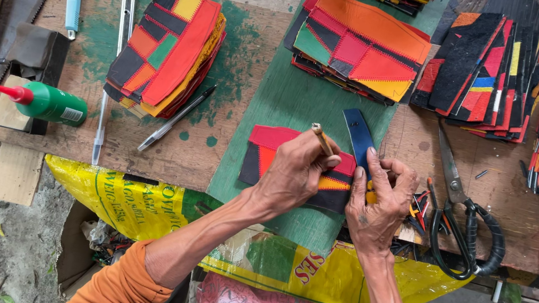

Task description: The person uses a pencil to mark lines on a colorful patterned leather piece placed on a green cutting mat. They then use scissors to trim the edges of the leather along the marked lines. The person repeats this process with multiple leather pieces, stacking the finished items on the table.

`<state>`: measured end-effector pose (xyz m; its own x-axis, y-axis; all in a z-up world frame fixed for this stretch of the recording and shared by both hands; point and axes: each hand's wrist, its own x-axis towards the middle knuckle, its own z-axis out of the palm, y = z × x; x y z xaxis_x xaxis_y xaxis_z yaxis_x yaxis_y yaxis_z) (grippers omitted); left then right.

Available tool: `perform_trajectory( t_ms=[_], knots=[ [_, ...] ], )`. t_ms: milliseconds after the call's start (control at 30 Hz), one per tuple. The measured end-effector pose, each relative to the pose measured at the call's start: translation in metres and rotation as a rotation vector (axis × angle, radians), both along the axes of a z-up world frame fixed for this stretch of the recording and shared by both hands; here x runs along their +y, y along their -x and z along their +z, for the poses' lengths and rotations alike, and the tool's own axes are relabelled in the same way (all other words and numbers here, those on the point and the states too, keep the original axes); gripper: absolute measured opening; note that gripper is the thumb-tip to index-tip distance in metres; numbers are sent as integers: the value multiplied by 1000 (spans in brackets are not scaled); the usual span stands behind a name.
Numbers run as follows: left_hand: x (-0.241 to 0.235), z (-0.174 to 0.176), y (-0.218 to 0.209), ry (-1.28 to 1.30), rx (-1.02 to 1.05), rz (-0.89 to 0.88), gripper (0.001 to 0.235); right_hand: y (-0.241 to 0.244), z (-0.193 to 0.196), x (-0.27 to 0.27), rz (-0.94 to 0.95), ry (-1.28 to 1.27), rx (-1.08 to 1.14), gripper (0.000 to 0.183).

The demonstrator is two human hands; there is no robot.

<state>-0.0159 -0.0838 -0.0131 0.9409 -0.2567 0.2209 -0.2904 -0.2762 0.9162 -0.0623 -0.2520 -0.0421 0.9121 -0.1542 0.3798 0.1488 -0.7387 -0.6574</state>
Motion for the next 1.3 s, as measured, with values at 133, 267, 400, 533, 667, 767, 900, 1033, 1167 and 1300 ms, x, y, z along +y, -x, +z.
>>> perform_trajectory(
  t_ms=[133, 267, 400, 533, 667, 767, 900, 1033, 1167, 1300],
  knots=[
    [-2, -1, -1, -162, -94, -71, 14, 2, -2, -2, -17, -23, 13, 38],
    [-3, -3, -5, -282, -223, -212, 24, 3, -2, -5, -26, -90, 33, 37],
    [-11, 11, -16, -377, -309, -374, 26, 5, 0, -6, 13, 3, -7, 45],
    [8, 26, -46, -426, -180, -349, 22, 6, 9, -6, 9, 11, 25, 42],
    [57, 25, -68, -986, -298, -165, 13, 7, 15, -7, 32, -105, 57, 41],
    [78, 22, -78, -1128, -321, -195, 14, 17, 21, -20, -2, 64, 17, 40],
    [90, 32, -67, -815, -305, 18, 32, 44, 33, -65, -123, 160, 96, 32],
    [99, 32, -5, -587, -96, 248, 39, 82, 42, -114, -184, 447, 256, 42],
    [83, 18, 38, -557, -115, 371, 71, 99, 38, -140, -125, 449, 363, 43],
    [67, 19, 44, -515, -109, 395, 62, 89, 30, -148, -115, 430, 428, 48]
  ],
)
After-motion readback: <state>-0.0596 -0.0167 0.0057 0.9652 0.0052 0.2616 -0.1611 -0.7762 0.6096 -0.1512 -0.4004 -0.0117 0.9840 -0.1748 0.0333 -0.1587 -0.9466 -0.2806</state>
